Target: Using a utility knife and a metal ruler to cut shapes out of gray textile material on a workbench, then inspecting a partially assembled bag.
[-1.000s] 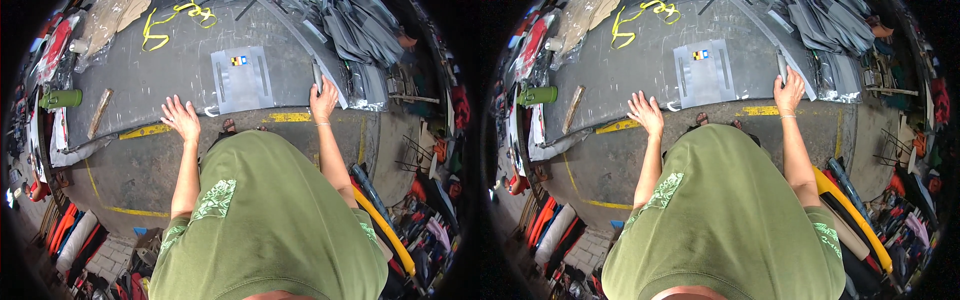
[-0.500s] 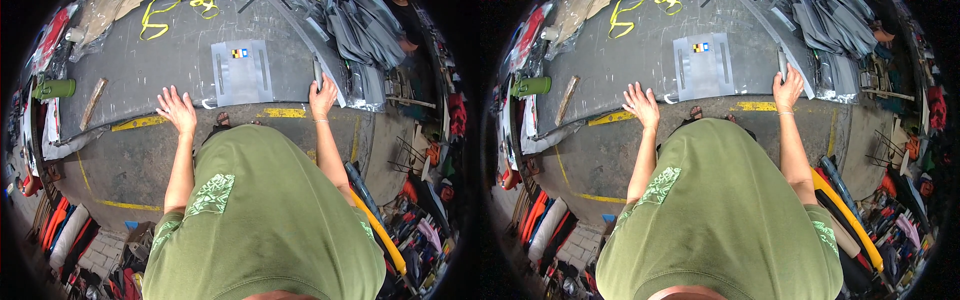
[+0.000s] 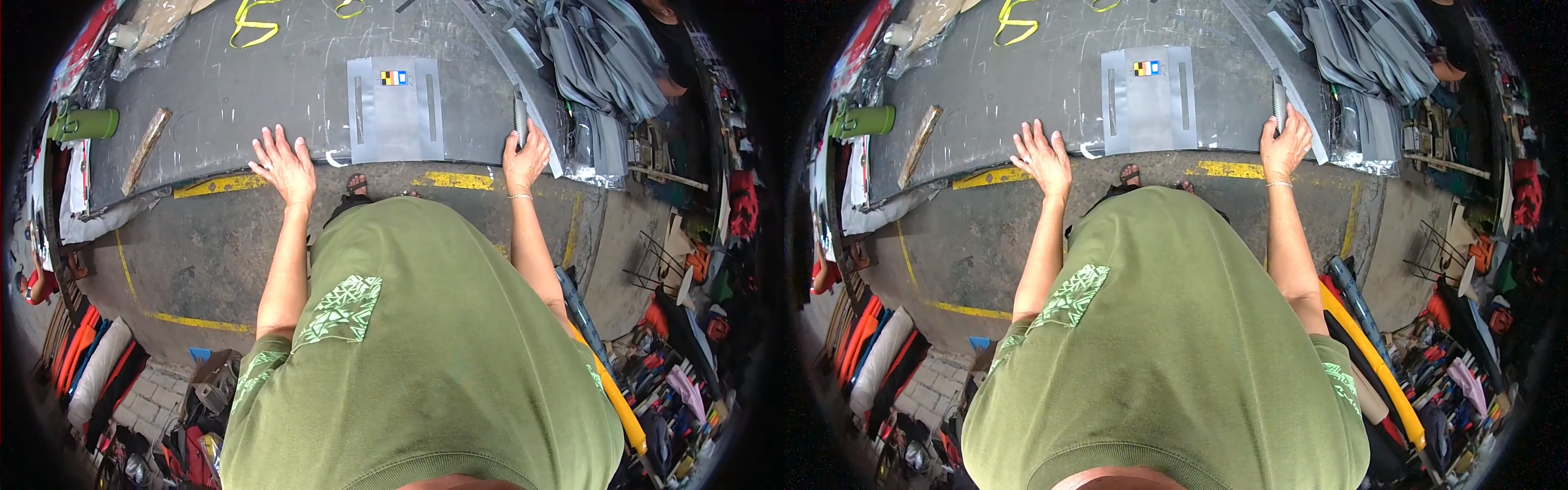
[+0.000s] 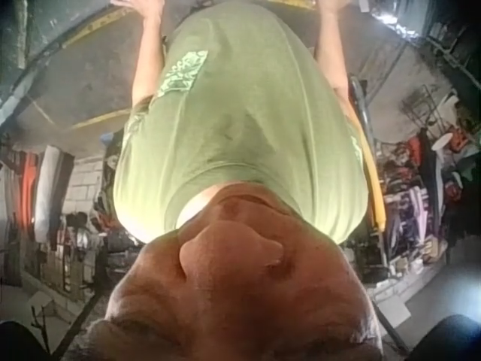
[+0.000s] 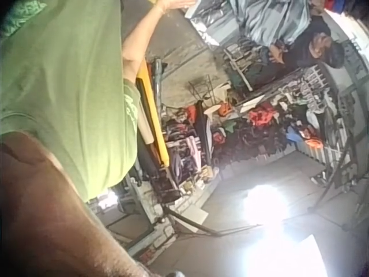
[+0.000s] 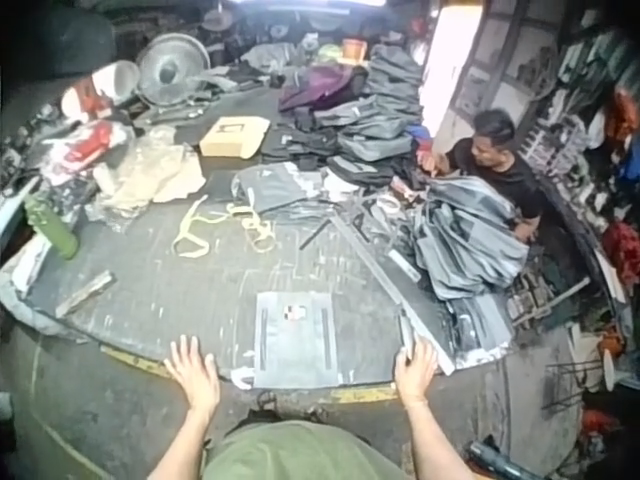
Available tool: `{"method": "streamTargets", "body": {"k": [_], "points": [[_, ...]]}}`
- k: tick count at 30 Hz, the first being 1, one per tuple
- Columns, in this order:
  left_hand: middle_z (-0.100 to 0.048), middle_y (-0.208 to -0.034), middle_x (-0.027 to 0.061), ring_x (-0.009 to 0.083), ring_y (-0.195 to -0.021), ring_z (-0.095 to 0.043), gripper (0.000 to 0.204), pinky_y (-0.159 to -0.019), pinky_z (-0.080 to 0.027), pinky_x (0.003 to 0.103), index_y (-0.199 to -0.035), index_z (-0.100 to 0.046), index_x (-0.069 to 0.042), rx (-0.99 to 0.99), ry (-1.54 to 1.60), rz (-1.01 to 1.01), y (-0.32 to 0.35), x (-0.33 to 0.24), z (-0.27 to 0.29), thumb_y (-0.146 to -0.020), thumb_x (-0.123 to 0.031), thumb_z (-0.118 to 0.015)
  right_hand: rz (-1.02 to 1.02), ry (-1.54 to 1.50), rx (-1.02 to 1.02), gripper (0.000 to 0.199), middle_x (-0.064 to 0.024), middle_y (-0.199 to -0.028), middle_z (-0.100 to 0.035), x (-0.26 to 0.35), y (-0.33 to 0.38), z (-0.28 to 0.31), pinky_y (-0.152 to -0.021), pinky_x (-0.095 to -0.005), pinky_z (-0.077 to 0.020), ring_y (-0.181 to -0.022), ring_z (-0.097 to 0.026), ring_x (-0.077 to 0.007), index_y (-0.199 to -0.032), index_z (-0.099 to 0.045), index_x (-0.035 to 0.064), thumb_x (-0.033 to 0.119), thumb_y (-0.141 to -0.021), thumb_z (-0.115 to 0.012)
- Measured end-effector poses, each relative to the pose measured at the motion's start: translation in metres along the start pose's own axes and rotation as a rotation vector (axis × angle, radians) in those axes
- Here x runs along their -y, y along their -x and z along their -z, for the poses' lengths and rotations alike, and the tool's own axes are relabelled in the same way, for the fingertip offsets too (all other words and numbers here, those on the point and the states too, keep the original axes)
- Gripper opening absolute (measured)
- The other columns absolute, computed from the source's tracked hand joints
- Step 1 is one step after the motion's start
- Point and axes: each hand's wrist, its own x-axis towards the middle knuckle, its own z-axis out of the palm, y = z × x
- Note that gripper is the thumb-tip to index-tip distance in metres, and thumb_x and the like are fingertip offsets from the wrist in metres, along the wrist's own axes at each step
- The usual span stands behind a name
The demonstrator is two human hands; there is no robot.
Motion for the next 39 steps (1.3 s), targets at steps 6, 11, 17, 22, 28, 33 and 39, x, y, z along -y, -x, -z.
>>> {"method": "streamTargets", "body": {"k": [6, 11, 17, 22, 28, 33, 39], "points": [[-0.028, -0.167, 0.0115, 0.0386, -0.157, -0.013, 0.059, -0.122, -0.004, 0.069, -0.155, -0.041, -0.013, -0.026, 0.025, -0.013, 0.0, 0.0, -0.002, -0.105, -0.043, -0.048, 0.016, 0.0, 0.003, 0.051, -0.0094, -0.137, -0.058, -0.001, -0.001, 0.0, -0.114, -0.0507, -0.0326, -0.133, -0.048, -0.0323, -0.139, -0.06, 0.0141, 0.034, -0.092, -0.065], [-0.028, -0.166, 0.0123, 0.0384, -0.157, -0.014, 0.06, -0.121, -0.003, 0.069, -0.155, -0.041, -0.012, 0.002, 0.056, 0.018, -0.003, -0.002, 0.0, -0.105, -0.044, -0.047, 0.013, 0.001, -0.011, 0.051, -0.0096, -0.137, -0.058, -0.001, -0.001, 0.0, -0.114, -0.051, -0.0328, -0.133, -0.048, -0.0322, -0.139, -0.06, 0.0139, 0.033, -0.092, -0.065], [-0.052, -0.149, 0.0198, 0.0436, -0.15, -0.032, 0.055, -0.123, -0.018, 0.061, -0.142, -0.054, -0.005, 0.024, 0.295, -0.445, -0.051, -0.063, 0.022, -0.095, -0.031, -0.069, 0.019, 0.0, -0.032, 0.051, -0.0098, -0.135, -0.059, 0.001, 0.002, 0.001, -0.112, -0.0505, -0.0339, -0.133, -0.048, -0.0317, -0.139, -0.059, 0.0153, 0.033, -0.092, -0.066], [-0.047, -0.155, 0.0181, 0.0393, -0.151, -0.033, 0.075, -0.124, -0.024, 0.056, -0.156, -0.039, -0.012, 0.203, 0.344, -0.585, -0.103, -0.136, -0.015, -0.093, -0.037, -0.071, 0.03, -0.005, -0.03, 0.051, -0.0103, -0.134, -0.059, 0.003, 0.001, 0.005, -0.112, -0.0499, -0.0342, -0.132, -0.049, -0.032, -0.139, -0.058, 0.0155, 0.032, -0.092, -0.066], [-0.064, -0.132, 0.0188, 0.0361, -0.129, -0.058, 0.066, -0.111, -0.045, 0.046, -0.144, -0.056, -0.011, 0.495, 0.058, -0.544, -0.122, -0.153, 0.0, -0.087, -0.035, -0.079, 0.03, -0.028, -0.007, 0.052, -0.011, -0.135, -0.058, 0.001, 0.004, 0.007, -0.112, -0.0503, -0.0349, -0.132, -0.049, -0.0329, -0.141, -0.057, 0.0158, 0.031, -0.092, -0.066], [-0.071, -0.121, 0.0214, 0.0336, -0.113, -0.068, 0.053, -0.099, -0.052, 0.042, -0.13, -0.062, 0.004, 0.388, 0.629, 0.13, -0.101, -0.086, -0.005, -0.094, -0.033, -0.073, 0.054, -0.03, -0.055, 0.049, -0.0093, -0.131, -0.061, 0.002, 0.001, 0.004, -0.111, -0.0502, -0.0361, -0.13, -0.052, -0.032, -0.137, -0.06, 0.0161, 0.03, -0.091, -0.066], [-0.076, -0.103, 0.0178, 0.022, -0.092, -0.075, 0.049, -0.085, -0.061, 0.034, -0.116, -0.065, 0.008, 0.87, 1.164, 0.519, 0.002, -0.092, 0.039, -0.099, -0.038, -0.069, 0.03, -0.009, -0.071, 0.048, -0.0079, -0.129, -0.062, 0.001, 0.004, 0.004, -0.11, -0.0499, -0.0363, -0.129, -0.052, -0.0305, -0.136, -0.061, 0.0164, 0.032, -0.09, -0.066]]}}
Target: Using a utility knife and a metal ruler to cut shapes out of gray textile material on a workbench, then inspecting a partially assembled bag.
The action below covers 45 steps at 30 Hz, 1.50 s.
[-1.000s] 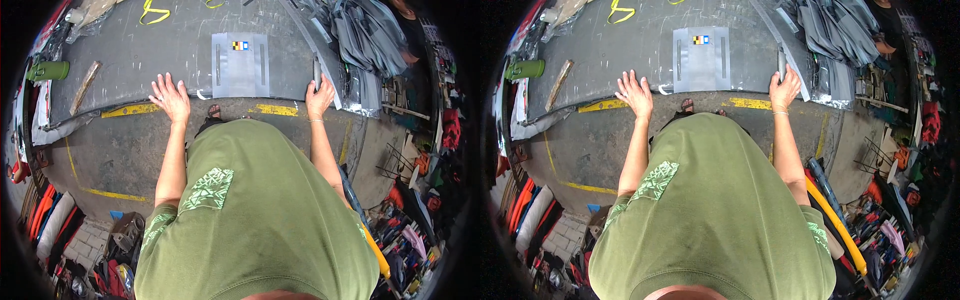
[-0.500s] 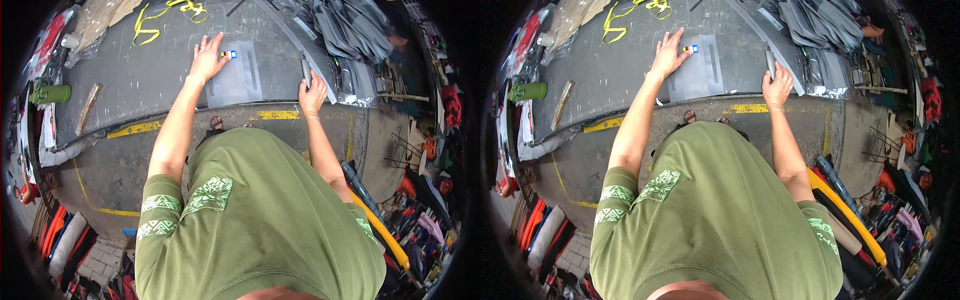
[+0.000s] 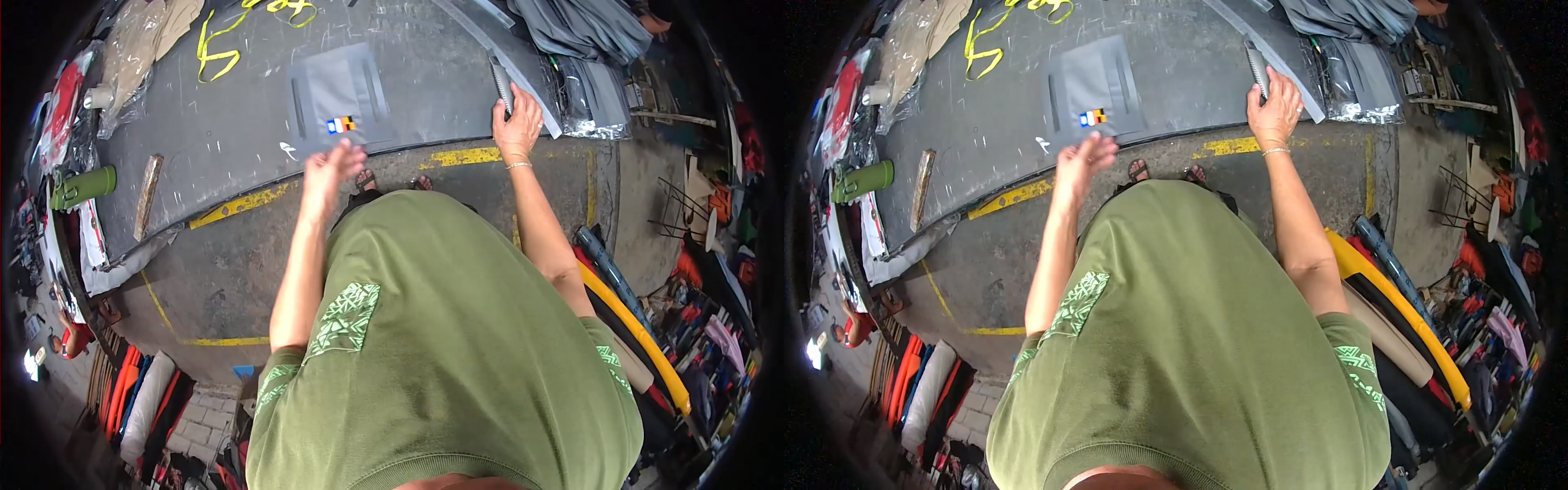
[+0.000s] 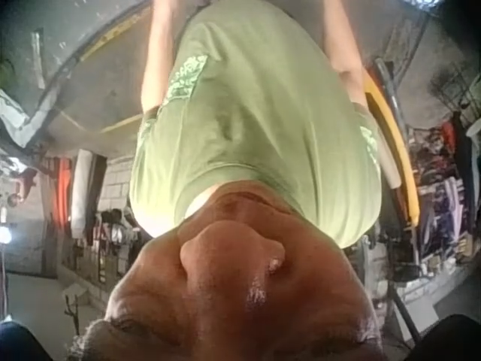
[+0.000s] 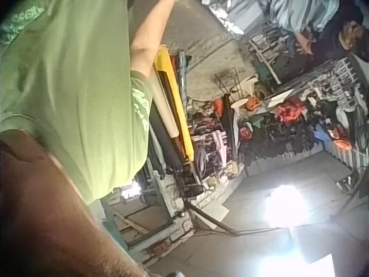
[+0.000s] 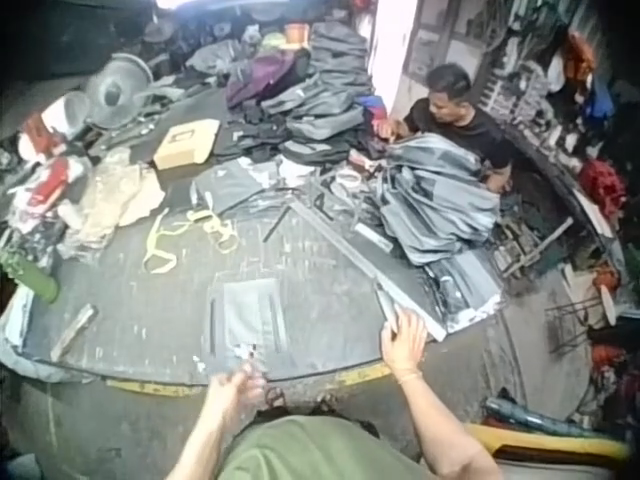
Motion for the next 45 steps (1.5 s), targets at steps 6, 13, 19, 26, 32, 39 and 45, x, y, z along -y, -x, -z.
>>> {"method": "streamTargets", "body": {"k": [6, 13, 19, 26, 32, 39, 45], "points": [[-0.068, -0.128, 0.0158, 0.0243, -0.115, -0.066, 0.066, -0.099, -0.055, 0.038, -0.139, -0.055, 0.001, 0.246, -0.048, 0.338, 0.026, 0.024, 0.014, -0.104, -0.054, -0.056, 0.022, -0.015, 0.02, 0.049, -0.0093, -0.131, -0.06, 0.001, -0.002, 0.0, -0.11, -0.0505, -0.0361, -0.129, -0.052, -0.0316, -0.137, -0.06, 0.0165, 0.033, -0.09, -0.066], [-0.067, -0.129, 0.0188, 0.0266, -0.115, -0.068, 0.076, -0.096, -0.056, 0.038, -0.14, -0.051, 0.006, 0.063, 0.084, 0.229, 0.031, 0.037, 0.055, -0.101, -0.059, -0.057, -0.021, 0.024, 0.038, 0.051, -0.011, -0.135, -0.059, 0.0, -0.001, -0.001, -0.112, -0.0491, -0.0358, -0.131, -0.05, -0.0317, -0.14, -0.059, 0.0164, 0.036, -0.093, -0.065], [-0.07, -0.118, 0.0221, 0.0283, -0.11, -0.07, 0.059, -0.091, -0.059, 0.036, -0.127, -0.054, 0.003, -0.127, 0.387, 0.167, 0.023, 0.04, 0.061, -0.103, -0.05, -0.06, 0.02, 0.031, 0.032, 0.051, -0.0109, -0.133, -0.06, 0.0, -0.002, -0.002, -0.111, -0.0487, -0.0371, -0.129, -0.052, -0.0321, -0.139, -0.06, 0.0161, 0.035, -0.093, -0.066], [-0.071, -0.116, 0.0204, 0.0268, -0.107, -0.072, 0.041, -0.091, -0.061, 0.036, -0.117, -0.064, 0.002, -0.037, 0.257, 0.144, 0.027, 0.04, 0.064, -0.099, -0.035, -0.071, 0.028, 0.012, 0.008, 0.05, -0.0097, -0.13, -0.061, -0.001, -0.001, -0.003, -0.109, -0.0497, -0.037, -0.128, -0.052, -0.0311, -0.138, -0.061, 0.017, 0.033, -0.091, -0.066], [-0.07, -0.124, 0.0176, 0.0277, -0.113, -0.07, 0.048, -0.093, -0.06, 0.039, -0.124, -0.06, 0.001, 0.006, 0.358, 0.232, 0.034, 0.05, 0.059, -0.099, -0.038, -0.071, 0.039, 0.012, -0.006, 0.049, -0.0097, -0.13, -0.062, -0.003, 0.004, -0.002, -0.108, -0.0495, -0.0374, -0.127, -0.053, -0.0312, -0.137, -0.061, 0.0168, 0.033, -0.091, -0.066], [-0.064, -0.133, 0.0174, 0.0287, -0.121, -0.064, 0.063, -0.102, -0.055, 0.04, -0.142, -0.05, 0.002, 0.251, 0.4, 0.31, 0.035, 0.054, 0.061, -0.103, -0.047, -0.06, 0.021, 0.02, 0.014, 0.049, -0.0096, -0.13, -0.061, -0.001, 0.001, -0.006, -0.108, -0.0496, -0.0376, -0.128, -0.052, -0.0309, -0.137, -0.061, 0.017, 0.033, -0.091, -0.066], [-0.062, -0.135, 0.0223, 0.0308, -0.123, -0.064, 0.071, -0.101, -0.055, 0.04, -0.147, -0.041, 0.006, 0.129, 0.329, 0.177, 0.024, 0.026, 0.075, -0.102, -0.043, -0.064, 0.025, 0.01, -0.014, 0.049, -0.0103, -0.131, -0.061, -0.002, -0.013, 0.001, -0.109, -0.0503, -0.0376, -0.128, -0.052, -0.0317, -0.137, -0.061, 0.0167, 0.033, -0.091, -0.066]]}}
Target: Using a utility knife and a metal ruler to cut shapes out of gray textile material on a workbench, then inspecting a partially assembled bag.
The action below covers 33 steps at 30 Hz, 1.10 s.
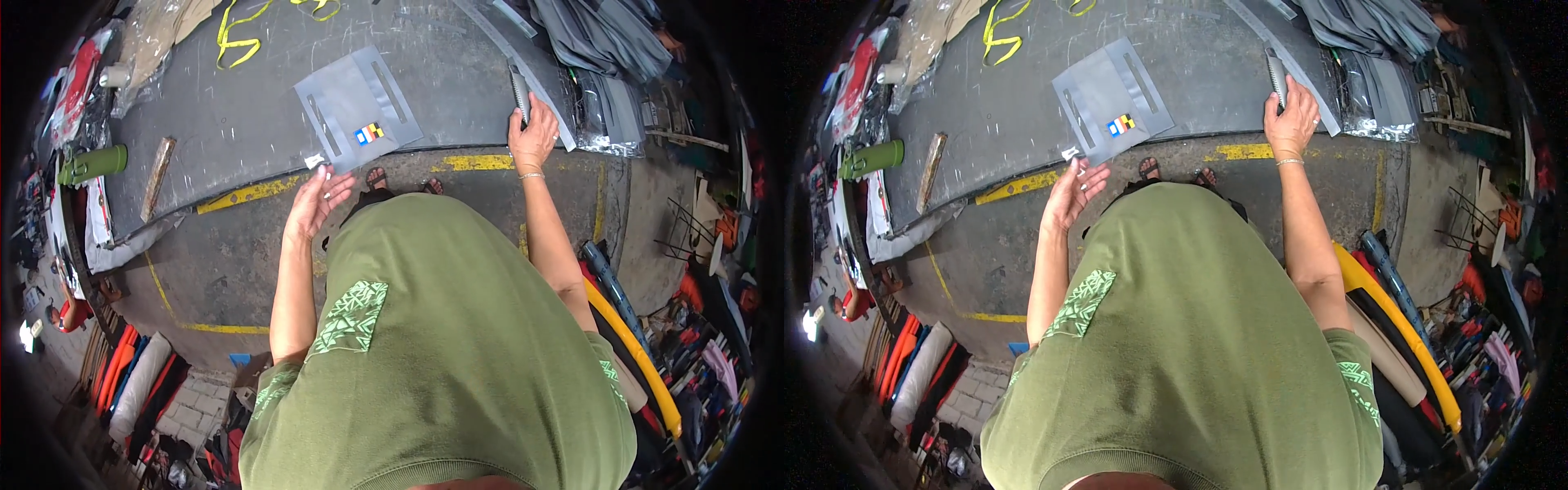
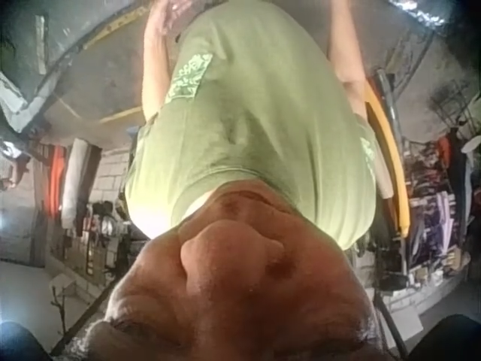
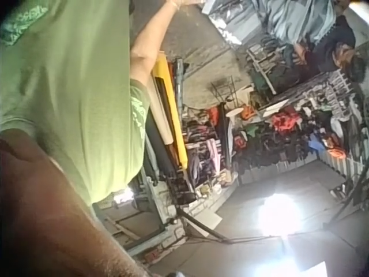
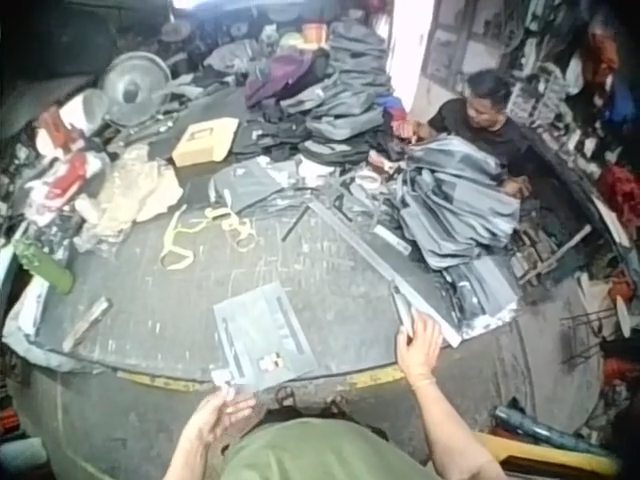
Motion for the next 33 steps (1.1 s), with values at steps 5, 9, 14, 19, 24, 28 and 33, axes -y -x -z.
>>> {"method": "streamTargets", "body": {"k": [5, 9, 14, 19, 24, 28, 33], "points": [[-0.043, -0.15, 0.0253, 0.0373, -0.129, -0.06, 0.082, -0.098, -0.058, 0.044, -0.162, -0.021, -0.007, 0.091, -0.065, -0.196, 0.009, 0.003, -0.014, -0.101, -0.039, -0.066, -0.038, 0.002, 0.067, 0.052, -0.0139, -0.133, -0.059, 0.005, 0.014, -0.005, -0.109, -0.0517, -0.038, -0.128, -0.052, -0.0348, -0.141, -0.059, 0.0135, 0.033, -0.093, -0.063], [-0.044, -0.152, 0.0267, 0.038, -0.128, -0.06, 0.089, -0.094, -0.061, 0.044, -0.165, -0.003, -0.026, 0.079, -0.053, -0.144, 0.012, 0.017, -0.033, -0.102, -0.021, -0.066, -0.091, -0.099, 0.072, 0.053, -0.011, -0.128, -0.06, 0.02, 0.016, 0.01, -0.11, -0.0484, -0.0372, -0.128, -0.052, -0.0309, -0.138, -0.059, 0.0116, 0.027, -0.088, -0.068], [-0.068, -0.112, 0.0077, 0.03, -0.111, -0.07, 0.079, -0.088, -0.06, 0.039, -0.161, -0.024, -0.016, -0.169, -0.042, -0.29, -0.005, 0.018, -0.073, -0.098, -0.007, -0.07, -0.11, -0.09, 0.05, 0.052, -0.0101, -0.128, -0.06, 0.018, 0.01, 0.022, -0.11, -0.047, -0.0367, -0.129, -0.051, -0.0288, -0.136, -0.06, 0.0112, 0.026, -0.087, -0.068], [-0.066, -0.115, 0.0094, 0.0286, -0.108, -0.07, 0.016, -0.093, -0.059, 0.045, -0.104, -0.055, -0.008, -0.264, 0.056, -0.481, -0.036, 0.002, -0.029, -0.098, -0.015, -0.068, -0.092, -0.098, 0.042, 0.051, -0.0092, -0.128, -0.061, 0.019, 0.005, 0.018, -0.11, -0.0462, -0.0372, -0.13, -0.051, -0.0283, -0.135, -0.061, 0.0106, 0.026, -0.087, -0.068], [-0.054, -0.127, 0.0102, 0.0262, -0.106, -0.057, 0.043, -0.094, -0.057, 0.054, -0.131, -0.048, -0.01, -0.265, 0.179, -0.46, -0.039, -0.029, -0.02, -0.098, -0.03, -0.069, -0.099, -0.105, 0.006, 0.052, -0.0099, -0.128, -0.061, 0.014, 0.01, 0.017, -0.109, -0.0483, -0.0392, -0.128, -0.053, -0.0301, -0.135, -0.059, 0.0114, 0.023, -0.085, -0.069], [-0.044, -0.135, 0.0093, 0.0253, -0.102, -0.054, 0.084, -0.089, -0.06, 0.055, -0.161, -0.012, -0.022, -0.325, -0.01, -0.444, -0.037, -0.032, -0.043, -0.099, -0.015, -0.069, -0.099, -0.121, 0.006, 0.052, -0.0105, -0.127, -0.06, 0.019, 0.013, 0.016, -0.11, -0.0483, -0.0387, -0.128, -0.052, -0.0314, -0.135, -0.06, 0.0115, 0.023, -0.085, -0.069], [-0.049, -0.131, 0.0098, 0.0242, -0.107, -0.06, 0.079, -0.083, -0.062, 0.046, -0.163, -0.017, -0.023, -0.305, 0.001, -0.545, -0.059, -0.029, -0.053, -0.1, 0.003, -0.056, -0.11, -0.136, 0.001, 0.052, -0.0111, -0.127, -0.061, 0.019, 0.012, 0.018, -0.111, -0.0482, -0.0379, -0.129, -0.052, -0.0316, -0.135, -0.06, 0.0119, 0.024, -0.085, -0.068]]}}
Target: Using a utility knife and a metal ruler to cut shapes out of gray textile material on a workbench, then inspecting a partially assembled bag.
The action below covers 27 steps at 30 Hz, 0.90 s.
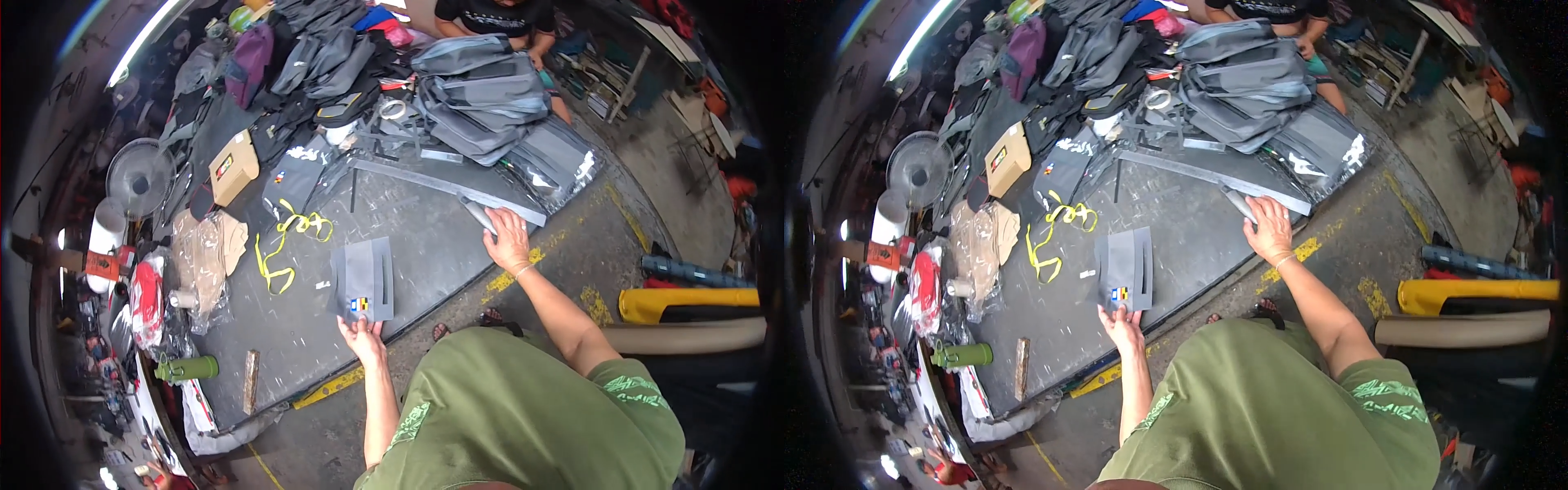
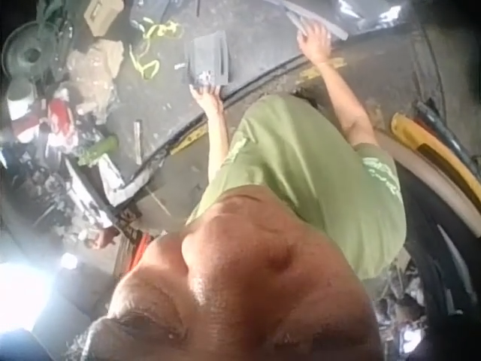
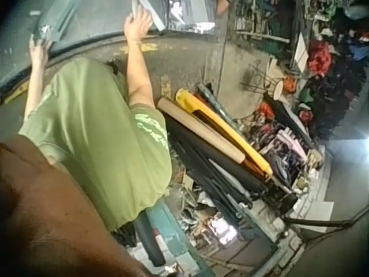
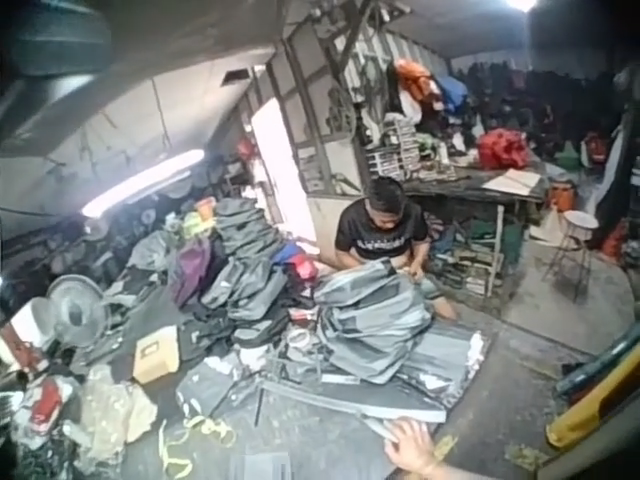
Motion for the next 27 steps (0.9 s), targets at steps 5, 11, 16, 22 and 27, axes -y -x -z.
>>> {"method": "streamTargets", "body": {"k": [5, 11, 16, 22, 27], "points": [[-0.062, -0.121, 0.01, 0.0166, -0.087, -0.066, 0.066, -0.076, -0.063, 0.034, -0.155, -0.03, -0.016, 0.257, 0.107, 0.174, 0.046, -0.068, -0.093, -0.098, 0.006, -0.055, -0.02, -0.018, -0.013, 0.05, -0.0084, -0.125, -0.061, 0.004, -0.003, -0.001, -0.109, -0.0448, -0.0392, -0.126, -0.053, -0.0281, -0.133, -0.063, 0.0116, 0.024, -0.085, -0.068], [-0.06, -0.107, 0.0006, 0.0052, -0.067, -0.056, 0.061, -0.049, -0.045, 0.017, -0.149, -0.036, -0.019, 0.586, 0.039, 0.586, 0.06, -0.038, -0.168, -0.098, 0.003, -0.06, -0.12, 0.143, 0.228, 0.047, -0.0119, -0.125, -0.064, 0.008, -0.007, 0.016, -0.113, -0.0466, -0.036, -0.124, -0.056, -0.032, -0.123, -0.066, 0.0029, 0.031, -0.084, -0.069], [-0.058, -0.117, 0.0022, 0.0103, -0.088, -0.06, 0.079, -0.063, -0.051, 0.024, -0.161, -0.021, -0.024, 0.866, 0.046, 0.649, 0.087, 0.01, -0.259, -0.098, 0.002, -0.061, -0.004, -0.08, -0.02, 0.052, -0.0177, -0.137, -0.061, -0.008, 0.013, -0.004, -0.11, -0.052, -0.0422, -0.128, -0.057, -0.0383, -0.134, -0.062, 0.0097, 0.041, -0.091, -0.059], [-0.062, -0.114, 0.0062, 0.0195, -0.093, -0.066, 0.021, -0.079, -0.061, 0.036, -0.118, -0.053, -0.007, 0.921, 0.061, 0.569, 0.113, 0.066, -0.368, -0.099, -0.003, -0.063, -0.029, -0.047, 0.075, 0.067, -0.0193, -0.156, -0.043, -0.01, -0.001, 0.002, -0.12, -0.0544, -0.028, -0.146, -0.035, -0.0401, -0.149, -0.044, 0.0027, 0.036, -0.092, -0.054], [-0.055, -0.101, 0.0094, 0.0264, -0.098, -0.066, 0.021, -0.088, -0.06, 0.044, -0.112, -0.055, -0.005, 0.738, -0.276, 0.586, 0.079, 0.143, -0.378, -0.099, -0.017, -0.067, 0.015, 0.002, 0.267, 0.065, -0.0185, -0.157, -0.041, -0.006, 0.006, 0.0, -0.124, -0.0571, -0.0186, -0.148, -0.032, -0.0405, -0.154, -0.044, 0.0127, 0.04, -0.095, -0.052]]}}
